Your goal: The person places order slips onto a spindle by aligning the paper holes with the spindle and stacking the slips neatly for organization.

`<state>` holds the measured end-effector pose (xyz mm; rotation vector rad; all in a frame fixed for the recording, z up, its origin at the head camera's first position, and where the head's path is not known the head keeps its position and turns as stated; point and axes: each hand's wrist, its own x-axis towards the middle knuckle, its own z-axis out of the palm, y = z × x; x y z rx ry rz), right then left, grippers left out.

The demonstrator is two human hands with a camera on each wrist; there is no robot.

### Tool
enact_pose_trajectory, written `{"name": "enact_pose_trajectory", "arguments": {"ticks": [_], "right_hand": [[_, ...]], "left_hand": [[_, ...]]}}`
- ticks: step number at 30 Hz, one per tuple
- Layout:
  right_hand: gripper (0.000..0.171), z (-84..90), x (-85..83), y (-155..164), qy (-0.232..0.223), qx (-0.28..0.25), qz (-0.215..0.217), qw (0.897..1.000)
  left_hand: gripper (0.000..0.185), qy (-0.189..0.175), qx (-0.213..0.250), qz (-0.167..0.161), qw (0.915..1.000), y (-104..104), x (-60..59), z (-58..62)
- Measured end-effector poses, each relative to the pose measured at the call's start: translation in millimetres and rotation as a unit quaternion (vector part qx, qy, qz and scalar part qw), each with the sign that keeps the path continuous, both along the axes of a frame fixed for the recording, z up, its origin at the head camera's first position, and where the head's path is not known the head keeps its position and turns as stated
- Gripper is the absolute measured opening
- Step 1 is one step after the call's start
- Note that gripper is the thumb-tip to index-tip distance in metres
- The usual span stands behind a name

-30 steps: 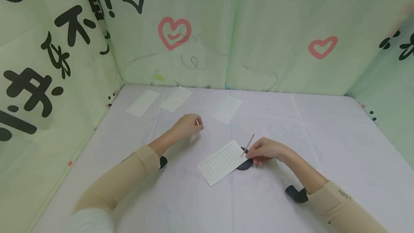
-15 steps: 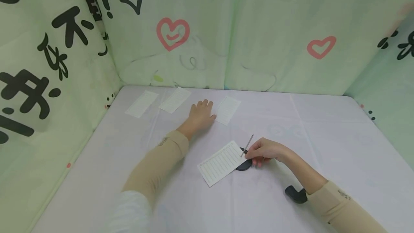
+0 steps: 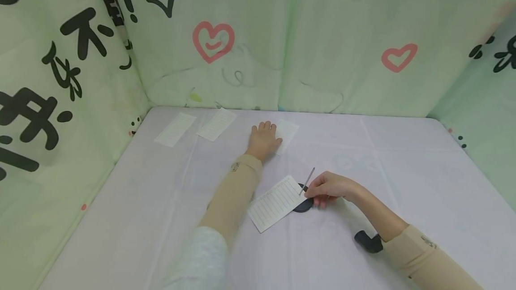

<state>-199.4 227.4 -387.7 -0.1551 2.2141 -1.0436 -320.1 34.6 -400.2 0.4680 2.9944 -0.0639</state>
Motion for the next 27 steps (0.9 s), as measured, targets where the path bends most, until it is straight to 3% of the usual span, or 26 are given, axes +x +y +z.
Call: {"name": "enact_pose_trajectory", "arguments": {"ticks": [4, 10, 18, 27], "right_hand": [[0.018, -0.2, 0.3, -1, 0.001, -0.004, 0.005, 1.000], [0.018, 0.1, 0.7, -2, 0.004, -0.001, 0.007, 1.000], [0.018, 0.0, 1.5, -1, 0.006, 0.002, 0.010, 1.000], [0.018, -2.4, 1.9, 0, 0.004, 0.001, 0.010, 1.000]], "left_hand": [[0.057, 0.002, -0.012, 0.017, 0.9998, 3, 3.0, 1.9], [0.063, -0.014, -0.026, 0.039, 0.9988, 7, -3.6, -3.9], [0.071, -0.022, -0.010, 0.075, 0.9969, 12, -1.1, -2.7], [0.067, -0.013, 0.008, 0.068, 0.9976, 15, 7.2, -1.1]]}}
